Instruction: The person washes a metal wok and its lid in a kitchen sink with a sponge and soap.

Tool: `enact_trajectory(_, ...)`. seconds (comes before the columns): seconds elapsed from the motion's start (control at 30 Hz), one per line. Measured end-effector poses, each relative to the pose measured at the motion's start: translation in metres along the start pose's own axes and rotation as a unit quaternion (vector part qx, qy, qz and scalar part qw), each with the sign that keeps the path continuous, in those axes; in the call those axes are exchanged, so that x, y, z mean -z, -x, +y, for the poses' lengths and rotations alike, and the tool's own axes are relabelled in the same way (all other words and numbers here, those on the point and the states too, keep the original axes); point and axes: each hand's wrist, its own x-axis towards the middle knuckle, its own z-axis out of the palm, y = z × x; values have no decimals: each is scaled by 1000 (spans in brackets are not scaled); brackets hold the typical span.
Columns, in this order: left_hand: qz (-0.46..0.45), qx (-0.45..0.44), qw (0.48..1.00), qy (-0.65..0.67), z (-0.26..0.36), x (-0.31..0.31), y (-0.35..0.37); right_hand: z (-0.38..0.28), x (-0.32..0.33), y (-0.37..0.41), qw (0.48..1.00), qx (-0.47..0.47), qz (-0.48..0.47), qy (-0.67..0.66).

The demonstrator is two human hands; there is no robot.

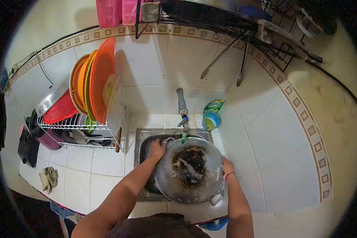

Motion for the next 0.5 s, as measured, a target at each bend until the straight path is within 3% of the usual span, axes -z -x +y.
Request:
enact_trajectory(0.07,117,88,989,-24,0,21,24,19,0,-30,999,3,-44,6)
enact_trajectory(0.17,-6,268,932,244,19,54,47,3,-26,-25,998,-5,-60,29)
enact_trajectory(0.2,50,288,932,213,25,54,53,-3,-31,-29,992,6,-85,92)
enact_trajectory(0.3,63,254,928,266,14,68,60,-9,-56,-35,991,11,-101,90)
enact_trajectory(0.37,53,228,942,240,-19,58,45,-15,-64,-42,976,83,-122,157)
enact_trajectory(0.5,88,234,950,185,-17,60,48,-24,-73,-61,926,205,-147,282)
